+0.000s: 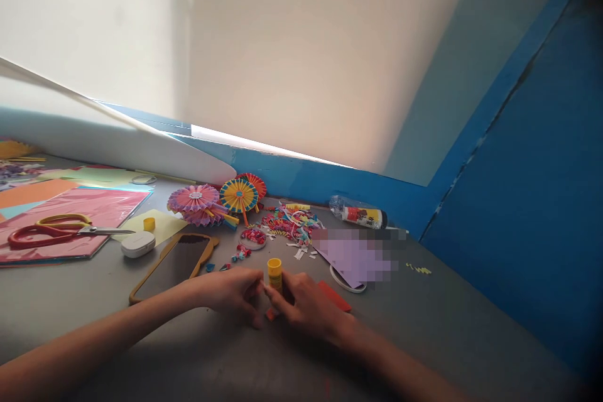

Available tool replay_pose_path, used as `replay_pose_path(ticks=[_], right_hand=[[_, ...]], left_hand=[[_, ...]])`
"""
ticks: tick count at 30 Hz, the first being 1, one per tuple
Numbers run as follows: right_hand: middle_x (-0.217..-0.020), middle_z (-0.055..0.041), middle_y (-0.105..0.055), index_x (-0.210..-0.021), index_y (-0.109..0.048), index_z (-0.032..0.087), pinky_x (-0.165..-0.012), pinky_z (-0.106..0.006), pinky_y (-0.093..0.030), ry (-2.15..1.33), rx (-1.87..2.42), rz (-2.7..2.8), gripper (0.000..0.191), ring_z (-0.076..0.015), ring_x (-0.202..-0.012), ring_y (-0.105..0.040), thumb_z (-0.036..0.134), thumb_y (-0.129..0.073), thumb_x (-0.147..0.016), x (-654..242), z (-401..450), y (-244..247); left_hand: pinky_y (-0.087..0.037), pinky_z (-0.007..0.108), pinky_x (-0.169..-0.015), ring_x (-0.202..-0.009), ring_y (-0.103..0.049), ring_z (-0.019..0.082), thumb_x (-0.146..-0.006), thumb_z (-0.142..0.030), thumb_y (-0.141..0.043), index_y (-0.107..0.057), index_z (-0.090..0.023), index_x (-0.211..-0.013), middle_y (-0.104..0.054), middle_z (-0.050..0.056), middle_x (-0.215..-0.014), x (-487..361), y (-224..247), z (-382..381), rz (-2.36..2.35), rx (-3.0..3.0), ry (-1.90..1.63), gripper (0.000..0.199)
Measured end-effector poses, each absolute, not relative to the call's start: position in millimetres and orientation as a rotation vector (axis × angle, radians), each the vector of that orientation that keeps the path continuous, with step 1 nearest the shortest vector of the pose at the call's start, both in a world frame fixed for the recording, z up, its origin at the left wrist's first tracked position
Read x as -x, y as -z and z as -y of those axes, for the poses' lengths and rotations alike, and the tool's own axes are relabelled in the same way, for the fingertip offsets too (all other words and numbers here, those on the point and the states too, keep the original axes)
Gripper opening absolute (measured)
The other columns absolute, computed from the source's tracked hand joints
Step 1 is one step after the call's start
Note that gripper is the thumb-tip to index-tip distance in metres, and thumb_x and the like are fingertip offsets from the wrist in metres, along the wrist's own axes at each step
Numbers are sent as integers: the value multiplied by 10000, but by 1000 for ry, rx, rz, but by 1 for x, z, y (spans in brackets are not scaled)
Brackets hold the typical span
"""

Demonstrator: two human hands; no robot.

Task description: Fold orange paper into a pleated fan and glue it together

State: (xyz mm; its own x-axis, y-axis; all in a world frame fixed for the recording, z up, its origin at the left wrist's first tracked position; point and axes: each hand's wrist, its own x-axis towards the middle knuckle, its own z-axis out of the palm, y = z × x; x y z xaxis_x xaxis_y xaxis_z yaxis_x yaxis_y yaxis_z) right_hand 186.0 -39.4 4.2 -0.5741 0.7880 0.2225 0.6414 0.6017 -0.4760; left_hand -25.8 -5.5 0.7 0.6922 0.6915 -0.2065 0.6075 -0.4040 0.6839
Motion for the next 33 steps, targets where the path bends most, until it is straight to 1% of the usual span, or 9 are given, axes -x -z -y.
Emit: replay_pose_path(ticks=[3, 7, 13, 17, 19, 23, 25, 30, 33], right_hand=[[-789, -25, -669, -927, -579, 197, -598, -225, -364, -533, 1095, 2435, 204, -146, -676, -599, 331, -430, -964, -184, 41, -4], [-671, -15, -623, -828, -544, 183, -537, -239, -316, -374, 1245, 2383, 235, -137, -564, -537, 360, -450, -951, -187, 40, -6], [-783, -31, -673, -921, -559, 190, -597, -231, -353, -501, 1102, 2438, 201, -150, -666, -597, 340, -432, -963, -181, 43, -2], [-668, -15, -616, -819, -524, 188, -563, -245, -322, -326, 1201, 2401, 235, -145, -579, -538, 356, -435, -957, -189, 37, -1], [-660, -13, -603, -809, -513, 189, -551, -246, -316, -289, 1219, 2381, 228, -144, -564, -522, 353, -442, -951, -190, 37, -1], [-754, -24, -655, -891, -547, 197, -585, -236, -346, -460, 1098, 2416, 197, -152, -646, -584, 330, -424, -966, -183, 41, 0], [-762, -26, -660, -890, -558, 196, -594, -238, -348, -471, 1095, 2421, 195, -155, -663, -595, 323, -430, -964, -183, 40, 1], [-641, -11, -593, -805, -522, 186, -545, -254, -307, -285, 1247, 2357, 229, -140, -545, -505, 346, -449, -951, -193, 34, -1], [-680, -8, -622, -853, -534, 191, -552, -237, -328, -412, 1173, 2377, 208, -137, -570, -530, 338, -433, -961, -188, 38, -3]], left_hand=[[-322, 223, -555, -699, -473, 142, -641, -463, -761, -556, -212, -894, -510, -40, -791, 26, -1, 5, -947, -2124, -143, 411], [-302, 224, -542, -674, -455, 135, -579, -475, -804, -510, -206, -840, -507, -51, -754, 26, -2, 5, -1062, -2116, -118, 476], [-333, 224, -565, -712, -486, 146, -637, -454, -764, -567, -214, -896, -517, -36, -806, 25, -1, 4, -932, -2131, -126, 404], [-306, 228, -550, -684, -466, 143, -570, -475, -801, -512, -209, -836, -515, -45, -769, 25, -6, 7, -1092, -2114, -93, 474], [-295, 230, -541, -678, -465, 145, -559, -481, -804, -507, -210, -831, -517, -46, -765, 25, -7, 8, -1113, -2110, -76, 486], [-317, 231, -556, -689, -483, 151, -608, -469, -775, -555, -216, -856, -512, -41, -773, 24, -5, 7, -998, -2141, -129, 417], [-321, 231, -562, -697, -487, 152, -621, -466, -767, -557, -214, -862, -519, -37, -785, 24, -4, 7, -978, -2147, -143, 407], [-288, 227, -546, -688, -468, 150, -573, -487, -800, -503, -212, -825, -526, -41, -771, 25, -8, 9, -1104, -2120, -84, 476], [-289, 228, -549, -674, -457, 143, -578, -489, -795, -510, -213, -820, -502, -47, -757, 25, -7, 8, -1069, -2121, -100, 465]])
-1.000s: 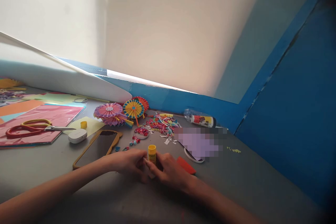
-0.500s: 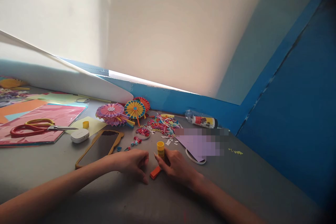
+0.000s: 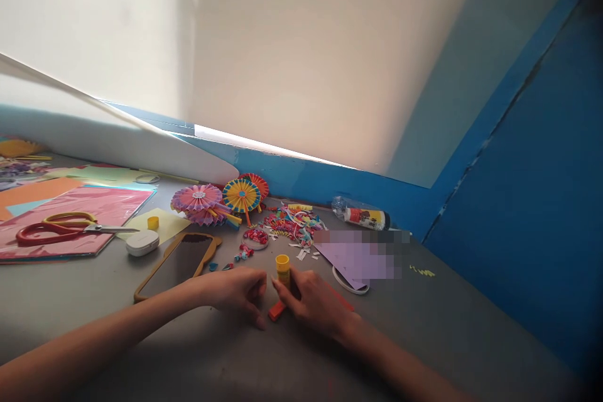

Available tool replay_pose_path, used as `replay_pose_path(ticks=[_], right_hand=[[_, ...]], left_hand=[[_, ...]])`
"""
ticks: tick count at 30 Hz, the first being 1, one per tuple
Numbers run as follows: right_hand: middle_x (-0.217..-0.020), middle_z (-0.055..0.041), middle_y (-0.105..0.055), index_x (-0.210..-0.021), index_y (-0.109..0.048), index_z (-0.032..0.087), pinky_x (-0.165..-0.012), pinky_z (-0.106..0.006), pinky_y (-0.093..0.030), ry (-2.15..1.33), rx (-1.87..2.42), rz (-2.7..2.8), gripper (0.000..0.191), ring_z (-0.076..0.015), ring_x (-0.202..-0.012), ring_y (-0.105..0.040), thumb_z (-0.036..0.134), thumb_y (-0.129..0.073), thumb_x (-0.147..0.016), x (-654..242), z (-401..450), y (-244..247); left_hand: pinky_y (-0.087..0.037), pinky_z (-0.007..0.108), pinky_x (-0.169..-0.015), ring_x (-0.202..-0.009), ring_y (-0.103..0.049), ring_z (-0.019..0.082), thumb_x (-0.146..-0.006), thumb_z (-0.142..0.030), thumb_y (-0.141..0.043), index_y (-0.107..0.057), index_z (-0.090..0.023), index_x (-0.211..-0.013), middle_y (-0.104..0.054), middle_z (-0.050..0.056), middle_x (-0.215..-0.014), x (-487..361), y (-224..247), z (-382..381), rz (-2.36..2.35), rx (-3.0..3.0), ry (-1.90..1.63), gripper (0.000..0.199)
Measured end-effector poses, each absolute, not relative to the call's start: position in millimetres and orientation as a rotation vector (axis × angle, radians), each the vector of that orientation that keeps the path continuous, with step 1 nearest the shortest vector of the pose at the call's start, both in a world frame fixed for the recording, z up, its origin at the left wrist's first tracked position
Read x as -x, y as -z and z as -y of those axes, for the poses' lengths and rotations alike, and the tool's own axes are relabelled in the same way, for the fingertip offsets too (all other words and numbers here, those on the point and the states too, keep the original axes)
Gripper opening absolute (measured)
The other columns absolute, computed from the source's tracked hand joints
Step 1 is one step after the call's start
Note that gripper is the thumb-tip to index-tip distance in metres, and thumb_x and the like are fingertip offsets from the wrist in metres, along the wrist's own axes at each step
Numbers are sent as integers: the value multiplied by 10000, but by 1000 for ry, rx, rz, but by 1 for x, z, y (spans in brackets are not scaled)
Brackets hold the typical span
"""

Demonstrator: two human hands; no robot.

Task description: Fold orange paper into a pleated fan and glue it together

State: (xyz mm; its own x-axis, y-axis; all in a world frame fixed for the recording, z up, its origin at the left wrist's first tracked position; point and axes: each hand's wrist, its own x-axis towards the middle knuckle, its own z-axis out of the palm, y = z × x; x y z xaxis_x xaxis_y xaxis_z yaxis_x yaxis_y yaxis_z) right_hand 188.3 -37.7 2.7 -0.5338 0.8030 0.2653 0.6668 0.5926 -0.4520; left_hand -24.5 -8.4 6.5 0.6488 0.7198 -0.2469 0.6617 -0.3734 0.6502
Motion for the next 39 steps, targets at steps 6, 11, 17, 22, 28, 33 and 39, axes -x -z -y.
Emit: replay_pose_path(ticks=[6, 11, 17, 22, 28, 33, 39], right_hand=[[-692, -16, -628, -848, -541, 185, -561, -236, -344, -409, 1212, 2366, 227, -145, -601, -553, 361, -444, -954, -189, 35, -3], [-650, -16, -613, -801, -537, 180, -531, -242, -335, -361, 1340, 2264, 292, -137, -544, -528, 405, -428, -952, -204, 23, -8], [-628, -8, -602, -800, -555, 182, -512, -241, -335, -366, 1345, 2185, 304, -133, -529, -504, 420, -432, -943, -200, 29, -12], [-643, -5, -602, -781, -544, 180, -500, -235, -321, -436, 1315, 2205, 285, -123, -537, -493, 398, -447, -936, -201, 31, -6], [-635, 3, -588, -781, -539, 181, -511, -238, -319, -416, 1277, 2207, 274, -118, -533, -472, 399, -466, -931, -210, 33, -6], [-629, 6, -570, -797, -560, 172, -502, -234, -309, -476, 1232, 2238, 299, -114, -536, -457, 411, -451, -941, -207, 37, -7], [-632, 14, -581, -818, -590, 174, -499, -228, -298, -421, 1211, 2313, 248, -103, -529, -454, 375, -495, -926, -206, 38, -3]], left_hand=[[-295, 230, -555, -683, -464, 147, -584, -499, -790, -508, -213, -825, -503, -44, -768, 26, -4, 6, -1082, -2120, -97, 468], [-331, 240, -597, -739, -493, 164, -567, -527, -799, -481, -207, -837, -538, -26, -820, 24, -11, 14, -1069, -2075, -146, 525], [-415, 288, -706, -821, -526, 185, -707, -528, -697, -386, -199, -940, -507, 30, -956, -3, 10, 34, -1052, -2086, -548, 509], [-437, 308, -759, -844, -558, 190, -861, -379, -543, -317, -226, -1040, -554, 31, -962, -8, 33, 35, -1032, -2145, -722, 327], [-439, 312, -738, -841, -566, 200, -846, -457, -578, -336, -221, -1003, -568, 39, -956, -4, 21, 37, -1102, -2146, -661, 373], [-431, 301, -707, -814, -559, 194, -844, -434, -573, -334, -224, -946, -561, 23, -912, -3, 22, 35, -1100, -2135, -631, 335], [-417, 288, -684, -792, -545, 183, -851, -423, -563, -333, -222, -929, -560, 15, -898, -2, 26, 33, -1071, -2162, -640, 315]])
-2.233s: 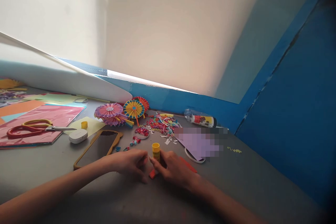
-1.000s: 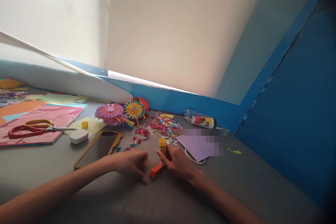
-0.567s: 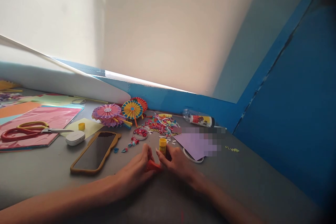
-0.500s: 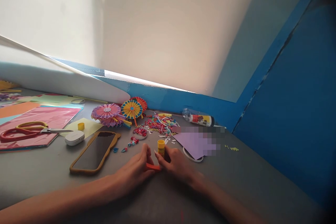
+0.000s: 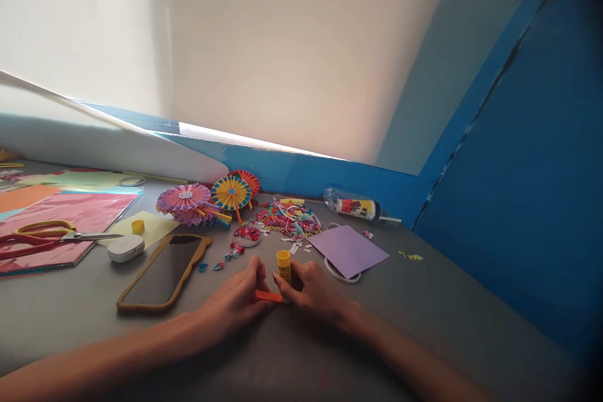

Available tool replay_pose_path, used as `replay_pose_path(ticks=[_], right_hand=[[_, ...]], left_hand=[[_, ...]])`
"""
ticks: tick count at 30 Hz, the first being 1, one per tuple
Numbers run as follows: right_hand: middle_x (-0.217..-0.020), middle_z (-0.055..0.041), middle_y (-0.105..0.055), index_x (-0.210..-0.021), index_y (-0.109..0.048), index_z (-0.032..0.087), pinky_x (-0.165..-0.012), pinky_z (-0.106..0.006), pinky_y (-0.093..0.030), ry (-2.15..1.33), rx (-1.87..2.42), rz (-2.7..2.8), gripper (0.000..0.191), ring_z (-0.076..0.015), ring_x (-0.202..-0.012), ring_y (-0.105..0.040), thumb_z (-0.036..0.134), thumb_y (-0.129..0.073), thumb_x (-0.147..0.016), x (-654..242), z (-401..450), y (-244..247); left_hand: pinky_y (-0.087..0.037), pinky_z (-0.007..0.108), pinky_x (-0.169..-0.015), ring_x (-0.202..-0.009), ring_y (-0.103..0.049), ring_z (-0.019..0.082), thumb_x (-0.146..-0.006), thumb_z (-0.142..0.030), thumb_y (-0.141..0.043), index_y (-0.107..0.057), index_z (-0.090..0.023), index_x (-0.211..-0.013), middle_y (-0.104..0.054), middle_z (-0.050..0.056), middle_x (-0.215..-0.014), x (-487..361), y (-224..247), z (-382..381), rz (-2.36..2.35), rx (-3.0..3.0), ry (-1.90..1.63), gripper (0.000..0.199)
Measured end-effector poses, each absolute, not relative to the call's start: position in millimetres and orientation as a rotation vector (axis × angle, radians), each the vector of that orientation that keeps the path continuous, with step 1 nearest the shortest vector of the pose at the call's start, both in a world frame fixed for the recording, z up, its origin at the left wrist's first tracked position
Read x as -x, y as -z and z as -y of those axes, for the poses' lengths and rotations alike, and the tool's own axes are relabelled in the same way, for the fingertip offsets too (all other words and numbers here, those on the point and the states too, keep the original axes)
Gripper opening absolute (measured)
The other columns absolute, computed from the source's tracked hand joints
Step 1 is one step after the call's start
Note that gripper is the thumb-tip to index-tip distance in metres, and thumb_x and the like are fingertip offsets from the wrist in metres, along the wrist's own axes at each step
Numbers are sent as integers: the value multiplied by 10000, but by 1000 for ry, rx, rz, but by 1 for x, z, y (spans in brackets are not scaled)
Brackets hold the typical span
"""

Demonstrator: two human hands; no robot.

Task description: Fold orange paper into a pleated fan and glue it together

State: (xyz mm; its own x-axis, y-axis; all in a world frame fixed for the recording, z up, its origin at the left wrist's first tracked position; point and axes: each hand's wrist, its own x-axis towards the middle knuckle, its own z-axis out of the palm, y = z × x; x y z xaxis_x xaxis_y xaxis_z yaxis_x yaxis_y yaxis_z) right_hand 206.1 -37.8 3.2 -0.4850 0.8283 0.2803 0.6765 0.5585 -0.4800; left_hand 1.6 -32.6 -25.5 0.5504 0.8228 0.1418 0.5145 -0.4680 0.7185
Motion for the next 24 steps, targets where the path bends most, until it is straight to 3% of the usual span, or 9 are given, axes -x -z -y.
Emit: replay_pose_path(ticks=[4, 7, 10, 14, 18, 24], right_hand=[[-609, 14, -571, -778, -580, 168, -494, -228, -326, -453, 1209, 2133, 291, -109, -520, -473, 410, -503, -921, -214, 31, -7], [-670, 0, -597, -949, -607, 171, -531, -233, -397, -441, 1178, 1922, 275, -133, -567, -527, 402, -459, -945, -225, 20, -12], [-943, -34, -658, -1269, -517, 234, -723, -275, -487, -379, 1151, 1903, 350, -165, -777, -616, 225, -464, -924, -237, 5, -14], [-1346, -39, -472, -1406, -392, 347, -975, -362, -446, -361, 1133, 1978, 601, -208, -1154, -529, 164, -541, -854, -248, -9, -8], [-1262, -61, -468, -1363, -476, 337, -949, -403, -481, -438, 1179, 2031, 623, -247, -1118, -542, 294, -696, -781, -246, -12, -1], [-1045, -63, -496, -1077, -707, 273, -805, -336, -531, -516, 1048, 2025, 241, -197, -926, -587, 260, -548, -896, -239, -11, 7]], left_hand=[[-415, 292, -679, -780, -549, 188, -843, -516, -560, -359, -215, -916, -581, 23, -880, -3, 21, 34, -1113, -2146, -621, 369], [-421, 288, -683, -788, -564, 186, -843, -511, -568, -368, -217, -921, -605, 25, -895, -2, 21, 31, -1083, -2139, -630, 364], [-440, 288, -676, -780, -588, 180, -849, -457, -582, -365, -221, -926, -618, 28, -916, -2, 22, 27, -1036, -2103, -699, 330], [-485, 306, -737, -813, -631, 171, -875, -366, -573, -396, -224, -966, -615, 24, -968, -2, 16, 26, -936, -1984, -848, 245], [-514, 316, -779, -866, -648, 173, -837, -333, -640, -449, -237, -1009, -585, 5, -1012, -3, 6, 30, -885, -1882, -970, 274], [-488, 331, -862, -903, -626, 167, -786, -249, -706, -475, -242, -1029, -584, -7, -994, -5, -9, 34, -808, -1820, -1107, 335]])
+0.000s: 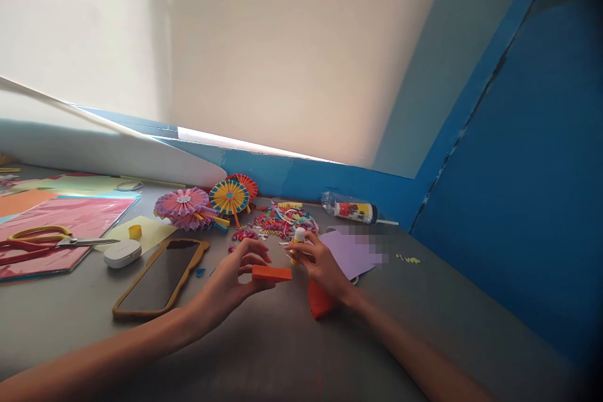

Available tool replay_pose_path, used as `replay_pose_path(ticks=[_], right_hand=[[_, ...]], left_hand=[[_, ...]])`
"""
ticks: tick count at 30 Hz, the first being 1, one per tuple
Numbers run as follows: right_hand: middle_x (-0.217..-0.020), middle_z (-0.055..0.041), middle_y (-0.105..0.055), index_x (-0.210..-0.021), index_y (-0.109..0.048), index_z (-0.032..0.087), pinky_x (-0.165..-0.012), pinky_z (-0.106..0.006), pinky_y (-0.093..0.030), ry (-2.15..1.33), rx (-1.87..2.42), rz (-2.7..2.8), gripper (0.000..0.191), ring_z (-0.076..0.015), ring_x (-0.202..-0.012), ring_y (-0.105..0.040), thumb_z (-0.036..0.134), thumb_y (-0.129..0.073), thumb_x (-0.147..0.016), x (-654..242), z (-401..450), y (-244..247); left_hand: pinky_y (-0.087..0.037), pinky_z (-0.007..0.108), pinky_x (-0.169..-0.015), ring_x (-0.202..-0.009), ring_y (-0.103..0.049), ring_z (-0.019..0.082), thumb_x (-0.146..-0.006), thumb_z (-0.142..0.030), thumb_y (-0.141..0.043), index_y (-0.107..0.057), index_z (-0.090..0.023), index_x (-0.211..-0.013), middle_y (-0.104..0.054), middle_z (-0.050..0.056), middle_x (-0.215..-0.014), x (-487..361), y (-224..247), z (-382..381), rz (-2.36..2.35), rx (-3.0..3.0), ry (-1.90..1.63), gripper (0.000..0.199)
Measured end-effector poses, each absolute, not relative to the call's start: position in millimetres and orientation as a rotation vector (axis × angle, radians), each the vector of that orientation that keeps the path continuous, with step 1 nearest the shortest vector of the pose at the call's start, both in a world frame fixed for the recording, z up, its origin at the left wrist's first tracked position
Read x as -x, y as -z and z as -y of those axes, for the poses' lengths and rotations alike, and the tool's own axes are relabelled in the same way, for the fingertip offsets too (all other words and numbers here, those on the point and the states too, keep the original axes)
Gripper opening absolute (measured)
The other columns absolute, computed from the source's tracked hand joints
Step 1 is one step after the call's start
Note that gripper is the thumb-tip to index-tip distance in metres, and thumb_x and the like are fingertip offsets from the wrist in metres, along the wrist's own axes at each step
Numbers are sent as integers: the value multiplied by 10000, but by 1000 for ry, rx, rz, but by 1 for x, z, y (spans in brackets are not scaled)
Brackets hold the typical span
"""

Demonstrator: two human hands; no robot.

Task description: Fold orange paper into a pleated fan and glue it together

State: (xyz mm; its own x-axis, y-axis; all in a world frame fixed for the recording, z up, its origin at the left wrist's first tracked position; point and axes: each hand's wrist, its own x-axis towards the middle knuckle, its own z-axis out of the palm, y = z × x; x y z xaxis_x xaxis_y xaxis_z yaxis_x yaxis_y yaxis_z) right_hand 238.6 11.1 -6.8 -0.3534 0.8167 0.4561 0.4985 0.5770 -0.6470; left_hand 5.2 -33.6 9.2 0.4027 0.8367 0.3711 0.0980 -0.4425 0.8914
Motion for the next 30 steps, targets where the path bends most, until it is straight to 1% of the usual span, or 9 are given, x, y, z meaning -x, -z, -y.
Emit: replay_pose_path(ticks=[4, 8, 12, 15, 17, 19, 22, 25, 30], right_hand=[[-972, -59, -521, -987, -741, 241, -774, -323, -533, -624, 1064, 2023, 212, -189, -869, -596, 280, -552, -901, -240, -13, 10], [-1012, -58, -548, -917, -749, 238, -840, -336, -507, -602, 1053, 2067, 156, -208, -949, -593, 310, -622, -864, -242, -10, 4], [-1251, -53, -490, -886, -714, 250, -982, -393, -420, -475, 1084, 2111, 136, -257, -1192, -485, 365, -670, -829, -245, -4, -13], [-1381, -55, -355, -924, -599, 237, -986, -423, -413, -332, 1138, 2008, 351, -289, -1259, -409, 479, -749, -719, -253, 4, -35], [-1308, -81, -383, -967, -495, 237, -929, -397, -446, -215, 1168, 1963, 575, -294, -1215, -416, 545, -808, -596, -261, 13, -51], [-1166, -71, -456, -999, -440, 243, -808, -348, -479, -242, 1271, 2081, 703, -277, -1075, -479, 584, -825, -521, -270, 23, -64], [-1045, -42, -501, -976, -466, 240, -714, -319, -459, -504, 1552, 2375, 687, -260, -934, -511, 598, -808, -500, -279, 36, -68], [-985, -54, -512, -821, -496, 212, -769, -361, -412, -538, 1775, 2555, 602, -299, -948, -494, 609, -785, -473, -281, 36, -56], [-920, -47, -537, -756, -534, 203, -737, -339, -372, -663, 1797, 2666, 449, -267, -895, -503, 620, -672, -660, -281, 22, -44]], left_hand=[[-470, 330, -870, -899, -607, 157, -762, -213, -731, -492, -239, -1018, -579, -9, -988, -6, -16, 37, -782, -1769, -1151, 351], [-471, 317, -849, -897, -592, 158, -752, -208, -739, -495, -229, -1001, -579, -12, -940, -7, -19, 40, -750, -1736, -1176, 349], [-486, 302, -825, -896, -590, 156, -775, -238, -719, -493, -226, -1007, -565, -3, -972, -7, -17, 39, -743, -1727, -1163, 324], [-493, 312, -848, -914, -595, 160, -798, -272, -697, -496, -226, -1028, -560, 8, -1005, -5, -10, 33, -767, -1777, -1122, 308], [-499, 327, -855, -927, -601, 172, -800, -275, -689, -503, -221, -1042, -567, 22, -1023, -3, -4, 29, -802, -1829, -1063, 310], [-512, 339, -838, -926, -608, 183, -791, -252, -680, -508, -212, -1056, -571, 39, -1042, -2, 3, 24, -843, -1868, -993, 318], [-526, 336, -813, -948, -607, 193, -784, -189, -635, -525, -204, -1062, -566, 57, -1079, 0, 12, 20, -853, -1928, -912, 299], [-532, 322, -792, -957, -606, 196, -753, -117, -589, -546, -204, -1062, -567, 63, -1108, 0, 15, 17, -854, -1989, -864, 324], [-523, 306, -783, -978, -603, 207, -718, -126, -617, -553, -203, -1045, -570, 65, -1121, 1, 15, 15, -897, -1987, -844, 342]])
